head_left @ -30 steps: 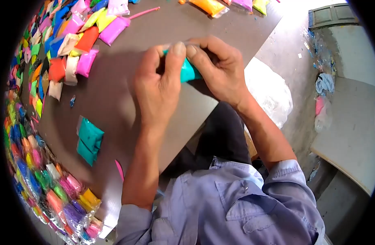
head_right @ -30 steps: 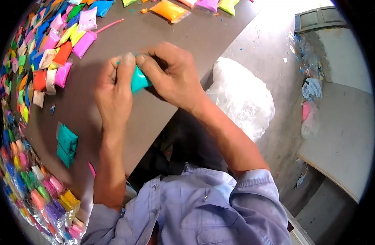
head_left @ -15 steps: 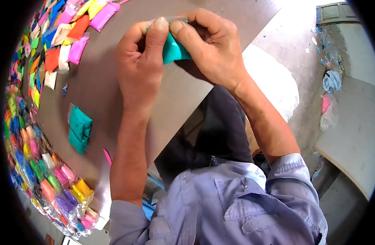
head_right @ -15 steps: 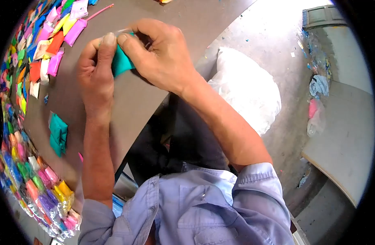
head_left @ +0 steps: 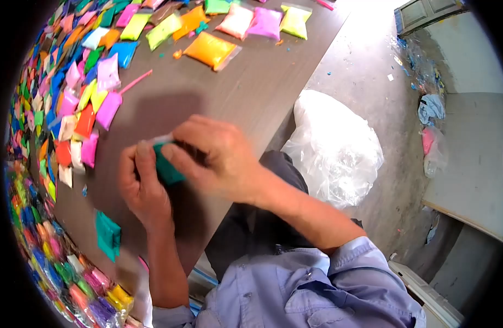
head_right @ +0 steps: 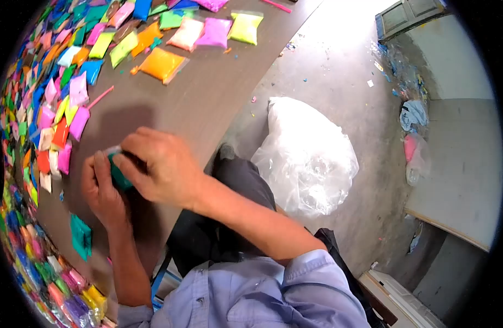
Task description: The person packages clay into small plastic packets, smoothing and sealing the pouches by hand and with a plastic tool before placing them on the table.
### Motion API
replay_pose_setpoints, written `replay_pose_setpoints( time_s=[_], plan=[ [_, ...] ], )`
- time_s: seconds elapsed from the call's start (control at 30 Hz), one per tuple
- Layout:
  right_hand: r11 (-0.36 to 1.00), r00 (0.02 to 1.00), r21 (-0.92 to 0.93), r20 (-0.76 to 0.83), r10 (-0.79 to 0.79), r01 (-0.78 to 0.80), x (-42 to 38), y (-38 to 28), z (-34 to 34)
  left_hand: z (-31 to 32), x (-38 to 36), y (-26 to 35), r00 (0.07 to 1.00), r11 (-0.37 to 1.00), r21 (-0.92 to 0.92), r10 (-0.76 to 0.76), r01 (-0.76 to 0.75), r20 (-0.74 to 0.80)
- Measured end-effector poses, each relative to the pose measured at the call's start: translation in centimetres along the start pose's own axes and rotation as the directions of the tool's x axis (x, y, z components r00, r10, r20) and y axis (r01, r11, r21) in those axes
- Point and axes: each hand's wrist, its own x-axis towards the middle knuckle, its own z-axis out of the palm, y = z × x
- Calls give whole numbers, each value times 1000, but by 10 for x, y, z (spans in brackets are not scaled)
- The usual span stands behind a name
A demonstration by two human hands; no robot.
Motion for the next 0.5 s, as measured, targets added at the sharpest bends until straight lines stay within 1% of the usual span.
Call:
replay_pose_setpoints(
  time_s=[0.03,0.07,0.1,0.13,0.17,0.2,0.23,0.27,0.3,0.33,0.37,0.43,0.47,0.5],
  plan=[
    [1000,1000,-7,-6,-6,6,0,-3,-2,-1,-1,-1,1000,1000,10,-1,1,-6],
    [998,999,49,-17,42,-41,0,-6,-3,0,-2,-4,1000,999,-53,-1,1,-10],
    [990,996,107,-19,90,-87,0,-9,-4,3,-3,2,1000,998,-62,4,-5,-13],
    [985,995,148,-41,91,-84,0,-7,-3,5,-6,12,998,995,-90,-43,47,36],
    [986,996,147,-32,83,-77,0,-7,-3,6,-6,19,992,989,-113,-87,97,87],
    [981,994,172,-38,100,-92,1,-9,-3,5,-7,15,995,998,-61,-16,22,100],
    [975,992,196,-49,116,-105,2,-12,-3,1,-7,13,995,998,-62,-8,14,100],
    [977,994,192,-52,101,-90,2,-14,-4,-3,-7,12,989,997,-56,-38,46,141],
    [978,992,173,-32,120,-113,3,-16,-4,-5,-7,12,981,996,-49,-65,76,183],
    [979,990,152,-16,137,-133,4,-18,-5,-2,-5,9,988,998,-42,-33,40,149],
    [983,993,146,-26,118,-113,5,-18,-6,0,-4,8,989,999,-50,-12,19,149],
    [983,985,70,31,169,-171,5,-19,-6,1,-2,6,994,997,-78,13,-4,112],
    [986,988,65,20,151,-152,6,-20,-6,0,-1,3,994,998,-39,50,-46,101],
    [985,986,40,26,167,-168,6,-21,-6,1,-1,2,992,997,-47,70,-65,102]
  ],
)
